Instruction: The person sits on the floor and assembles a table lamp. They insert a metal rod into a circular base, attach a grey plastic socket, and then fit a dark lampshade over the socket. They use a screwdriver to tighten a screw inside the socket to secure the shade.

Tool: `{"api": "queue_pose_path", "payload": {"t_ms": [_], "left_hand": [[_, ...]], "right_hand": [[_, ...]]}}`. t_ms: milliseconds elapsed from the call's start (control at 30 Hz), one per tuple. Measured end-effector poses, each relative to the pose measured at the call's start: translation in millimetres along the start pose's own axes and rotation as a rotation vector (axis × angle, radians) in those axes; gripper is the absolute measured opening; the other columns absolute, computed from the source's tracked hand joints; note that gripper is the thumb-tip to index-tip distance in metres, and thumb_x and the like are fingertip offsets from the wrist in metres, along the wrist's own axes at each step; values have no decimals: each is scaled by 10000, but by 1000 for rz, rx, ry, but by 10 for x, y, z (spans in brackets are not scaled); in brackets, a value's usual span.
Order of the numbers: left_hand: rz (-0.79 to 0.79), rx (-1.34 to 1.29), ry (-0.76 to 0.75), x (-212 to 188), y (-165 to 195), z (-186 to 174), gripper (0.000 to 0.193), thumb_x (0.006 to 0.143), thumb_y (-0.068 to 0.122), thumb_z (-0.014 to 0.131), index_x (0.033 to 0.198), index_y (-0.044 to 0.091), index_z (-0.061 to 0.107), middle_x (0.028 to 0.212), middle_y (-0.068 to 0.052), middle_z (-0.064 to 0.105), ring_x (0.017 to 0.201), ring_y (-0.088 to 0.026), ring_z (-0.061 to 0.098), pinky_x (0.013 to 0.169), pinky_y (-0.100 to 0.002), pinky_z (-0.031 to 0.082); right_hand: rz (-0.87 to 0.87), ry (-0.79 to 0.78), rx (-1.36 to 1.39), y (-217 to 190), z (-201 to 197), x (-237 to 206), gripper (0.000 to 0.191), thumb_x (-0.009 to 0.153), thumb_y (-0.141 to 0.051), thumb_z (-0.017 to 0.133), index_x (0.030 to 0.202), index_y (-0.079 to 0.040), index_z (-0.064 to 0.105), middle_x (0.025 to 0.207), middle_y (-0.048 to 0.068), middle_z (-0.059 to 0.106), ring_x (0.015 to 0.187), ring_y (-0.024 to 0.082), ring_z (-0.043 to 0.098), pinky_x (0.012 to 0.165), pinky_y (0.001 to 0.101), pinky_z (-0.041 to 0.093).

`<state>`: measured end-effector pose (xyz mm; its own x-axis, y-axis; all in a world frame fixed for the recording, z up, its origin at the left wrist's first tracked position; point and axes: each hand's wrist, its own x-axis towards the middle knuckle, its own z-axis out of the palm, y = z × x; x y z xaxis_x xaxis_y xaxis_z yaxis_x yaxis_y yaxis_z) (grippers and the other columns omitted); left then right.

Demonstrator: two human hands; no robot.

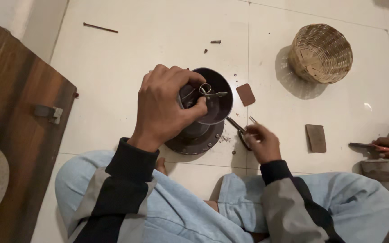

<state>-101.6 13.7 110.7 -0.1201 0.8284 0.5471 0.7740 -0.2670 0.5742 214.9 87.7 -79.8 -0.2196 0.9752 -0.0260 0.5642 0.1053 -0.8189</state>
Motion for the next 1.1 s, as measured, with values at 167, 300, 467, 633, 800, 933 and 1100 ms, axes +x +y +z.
{"api": "queue_pose_path", "payload": {"t_ms": [167, 300, 467, 633, 800, 933, 1100], "left_hand": [[8, -4, 2, -10, 4, 0, 263, 790, 229, 800, 1035, 153, 742, 992, 4, 716, 966, -232, 621, 952, -413, 482], [6, 4, 7, -11, 1, 3, 260, 785, 231, 805, 1028, 158, 746, 982, 8, 713, 967, -232, 621, 958, -415, 479], [-4, 5, -2, -7, -2, 14, 258, 784, 227, 808, 1024, 157, 743, 990, 5, 711, 966, -228, 625, 953, -410, 477], [-16, -6, -2, -14, 2, 11, 267, 791, 233, 815, 1038, 157, 747, 985, 11, 713, 974, -226, 627, 970, -416, 474], [-9, 2, 9, -10, 18, 14, 269, 793, 236, 817, 1049, 168, 772, 980, 3, 706, 964, -235, 620, 963, -419, 473], [-1, 7, 28, -17, 36, 30, 269, 790, 236, 819, 1047, 168, 778, 975, -4, 703, 958, -237, 616, 976, -426, 468], [6, 7, 27, -18, 53, 48, 253, 807, 234, 811, 1048, 166, 773, 993, 8, 720, 966, -236, 616, 980, -419, 462]], "right_hand": [[-81, -311, -234, -261, 0, -178, 283, 770, -101, 777, 1047, -56, 747, 933, 73, 763, 784, 211, 717, 746, 333, 581], [-143, -394, -423, -398, 17, -205, 203, 773, -90, 752, 974, -77, 772, 904, 100, 705, 838, 278, 710, 766, 377, 572], [-135, -345, -452, -416, 64, -239, 128, 796, -101, 731, 915, -106, 778, 917, 72, 723, 870, 291, 716, 784, 373, 582], [-79, -271, -344, -342, 82, -207, 128, 812, -121, 759, 916, -54, 727, 843, 102, 728, 752, 244, 720, 716, 351, 577], [-17, -95, -19, -393, 61, -205, 156, 854, -62, 748, 998, -29, 697, 833, 88, 739, 756, 145, 703, 723, 302, 575], [-78, 68, 372, -713, -44, -144, 194, 909, -3, 719, 1101, -8, 691, 988, 27, 749, 928, 105, 716, 820, 265, 579], [-334, 180, 400, -1428, -176, -233, 189, 989, 57, 721, 1174, 36, 690, 1127, 57, 677, 1018, 131, 668, 899, 265, 567]]}}
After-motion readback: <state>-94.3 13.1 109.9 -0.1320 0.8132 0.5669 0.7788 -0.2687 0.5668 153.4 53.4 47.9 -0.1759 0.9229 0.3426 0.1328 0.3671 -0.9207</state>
